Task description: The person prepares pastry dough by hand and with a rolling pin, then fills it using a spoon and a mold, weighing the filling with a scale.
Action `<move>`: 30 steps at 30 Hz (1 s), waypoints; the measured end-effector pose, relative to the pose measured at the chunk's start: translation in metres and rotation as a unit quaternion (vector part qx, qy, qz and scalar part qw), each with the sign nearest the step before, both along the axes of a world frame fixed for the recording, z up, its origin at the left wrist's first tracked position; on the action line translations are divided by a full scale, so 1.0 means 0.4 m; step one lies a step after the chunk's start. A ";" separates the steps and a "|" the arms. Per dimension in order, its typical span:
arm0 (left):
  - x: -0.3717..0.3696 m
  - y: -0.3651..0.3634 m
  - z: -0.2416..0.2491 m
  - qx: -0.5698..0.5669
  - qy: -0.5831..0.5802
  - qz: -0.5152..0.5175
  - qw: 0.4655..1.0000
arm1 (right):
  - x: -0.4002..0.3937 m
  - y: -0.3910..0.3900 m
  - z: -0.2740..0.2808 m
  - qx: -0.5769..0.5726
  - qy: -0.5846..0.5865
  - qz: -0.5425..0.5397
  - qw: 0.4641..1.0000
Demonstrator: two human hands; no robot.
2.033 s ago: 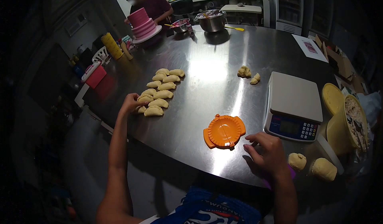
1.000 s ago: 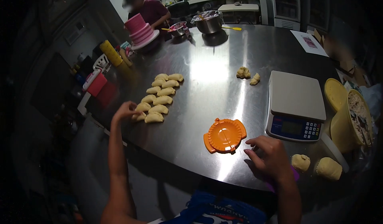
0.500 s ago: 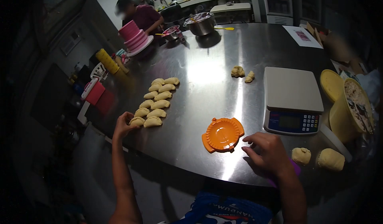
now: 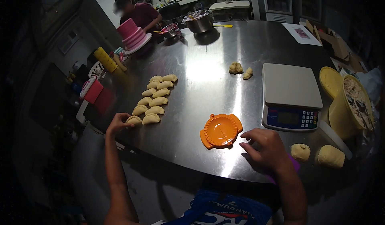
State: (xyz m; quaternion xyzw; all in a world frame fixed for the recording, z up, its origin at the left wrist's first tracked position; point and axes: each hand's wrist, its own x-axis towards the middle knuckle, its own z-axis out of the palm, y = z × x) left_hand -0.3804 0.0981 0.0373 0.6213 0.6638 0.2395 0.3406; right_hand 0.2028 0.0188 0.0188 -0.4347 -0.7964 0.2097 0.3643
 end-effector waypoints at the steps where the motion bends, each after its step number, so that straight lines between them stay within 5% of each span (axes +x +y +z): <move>1: -0.006 0.003 0.002 0.000 0.000 0.001 1.000 | 0.000 -0.001 0.002 -0.008 -0.003 0.000 1.000; 4: -0.014 0.017 0.007 -0.068 -0.043 -0.024 0.996 | -0.001 -0.001 0.002 -0.014 -0.004 -0.002 1.000; 10: -0.014 0.046 -0.010 0.013 0.085 -0.074 0.994 | 0.000 -0.001 0.001 -0.009 -0.009 -0.005 1.000; 16: 0.051 -0.025 0.014 0.068 0.204 0.009 0.977 | 0.001 0.000 -0.004 -0.012 -0.004 0.000 1.000; 18: 0.102 -0.059 -0.004 0.275 0.261 0.057 0.923 | 0.001 0.000 -0.004 -0.012 -0.002 0.003 1.000; 22: 0.269 -0.109 -0.052 0.367 0.251 -0.044 0.895 | -0.001 0.000 0.001 0.001 -0.001 0.002 1.000; 30: 0.376 -0.134 -0.117 0.301 0.296 -0.074 0.904 | 0.001 -0.006 0.006 -0.002 0.003 -0.013 1.000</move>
